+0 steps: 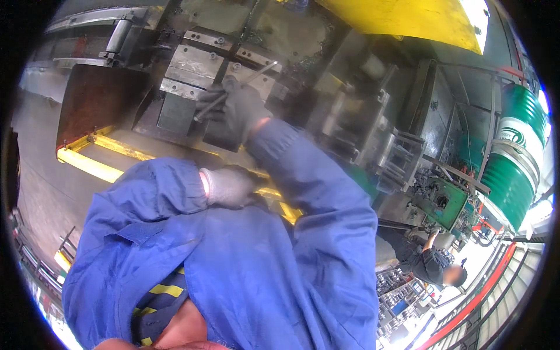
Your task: Adjusting and operating a large industrial metal fabrication machine.
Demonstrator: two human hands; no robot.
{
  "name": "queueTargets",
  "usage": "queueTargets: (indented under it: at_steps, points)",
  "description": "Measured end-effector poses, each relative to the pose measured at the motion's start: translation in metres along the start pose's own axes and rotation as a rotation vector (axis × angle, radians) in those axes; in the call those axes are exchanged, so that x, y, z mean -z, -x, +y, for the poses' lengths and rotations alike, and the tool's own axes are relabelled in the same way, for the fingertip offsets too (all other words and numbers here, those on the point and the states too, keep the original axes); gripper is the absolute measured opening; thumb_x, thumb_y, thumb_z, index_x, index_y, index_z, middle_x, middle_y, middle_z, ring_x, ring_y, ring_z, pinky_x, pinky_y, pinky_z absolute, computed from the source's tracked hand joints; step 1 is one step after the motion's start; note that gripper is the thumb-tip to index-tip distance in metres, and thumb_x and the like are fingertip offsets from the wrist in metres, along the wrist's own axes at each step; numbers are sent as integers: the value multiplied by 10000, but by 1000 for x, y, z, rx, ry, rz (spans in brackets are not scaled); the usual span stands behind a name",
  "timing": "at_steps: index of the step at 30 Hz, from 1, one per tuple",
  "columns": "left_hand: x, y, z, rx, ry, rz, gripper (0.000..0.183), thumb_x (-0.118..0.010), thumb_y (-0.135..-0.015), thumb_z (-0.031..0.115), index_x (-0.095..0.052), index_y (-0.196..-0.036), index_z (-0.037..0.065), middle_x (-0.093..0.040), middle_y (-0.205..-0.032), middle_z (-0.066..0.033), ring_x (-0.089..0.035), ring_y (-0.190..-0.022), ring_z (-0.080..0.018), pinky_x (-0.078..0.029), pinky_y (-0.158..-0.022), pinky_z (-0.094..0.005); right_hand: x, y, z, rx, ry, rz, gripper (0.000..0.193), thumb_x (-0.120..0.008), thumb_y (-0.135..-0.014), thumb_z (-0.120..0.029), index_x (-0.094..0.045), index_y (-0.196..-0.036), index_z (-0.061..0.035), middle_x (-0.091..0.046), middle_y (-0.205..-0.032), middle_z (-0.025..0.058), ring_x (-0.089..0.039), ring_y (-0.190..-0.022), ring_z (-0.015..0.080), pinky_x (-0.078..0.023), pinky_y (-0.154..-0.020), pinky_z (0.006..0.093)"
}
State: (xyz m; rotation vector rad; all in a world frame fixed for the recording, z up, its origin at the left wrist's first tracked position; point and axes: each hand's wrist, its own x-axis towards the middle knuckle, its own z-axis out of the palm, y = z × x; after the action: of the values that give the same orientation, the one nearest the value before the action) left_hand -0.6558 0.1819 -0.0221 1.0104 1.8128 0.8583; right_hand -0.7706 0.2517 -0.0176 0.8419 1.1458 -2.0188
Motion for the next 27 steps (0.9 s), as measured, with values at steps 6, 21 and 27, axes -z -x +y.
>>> queueTargets:
  at_steps: [6,21,27]
  points:
    - [2,-1,-3,-9,-62,-28,359,-551,-878,277,-622,-1173,85,-665,-1104,-182,-641,-907,-370,-509,-797,-421,-7,-35,6,93,-216,-130,306,-429,-1030,-259,-524,-1099,24,-673,-997,227,-682,-818,342,-597,-736,438]
    - [4,1,-6,51,-27,31,376,-573,-864,256,-584,-1194,76,-684,-1053,-159,-648,-870,-354,-503,-761,-411,7,-31,-24,280,-146,-70,206,-460,-1005,-154,-524,-1112,10,-656,-994,212,-668,-801,307,-590,-732,379]
    - [10,0,-7,67,-64,-30,397,-572,-866,267,-557,-1216,80,-681,-1042,-169,-651,-888,-348,-505,-773,-414,2,-30,-26,310,-29,-128,231,-451,-986,-97,-512,-1168,31,-633,-1018,211,-667,-795,277,-590,-736,371]
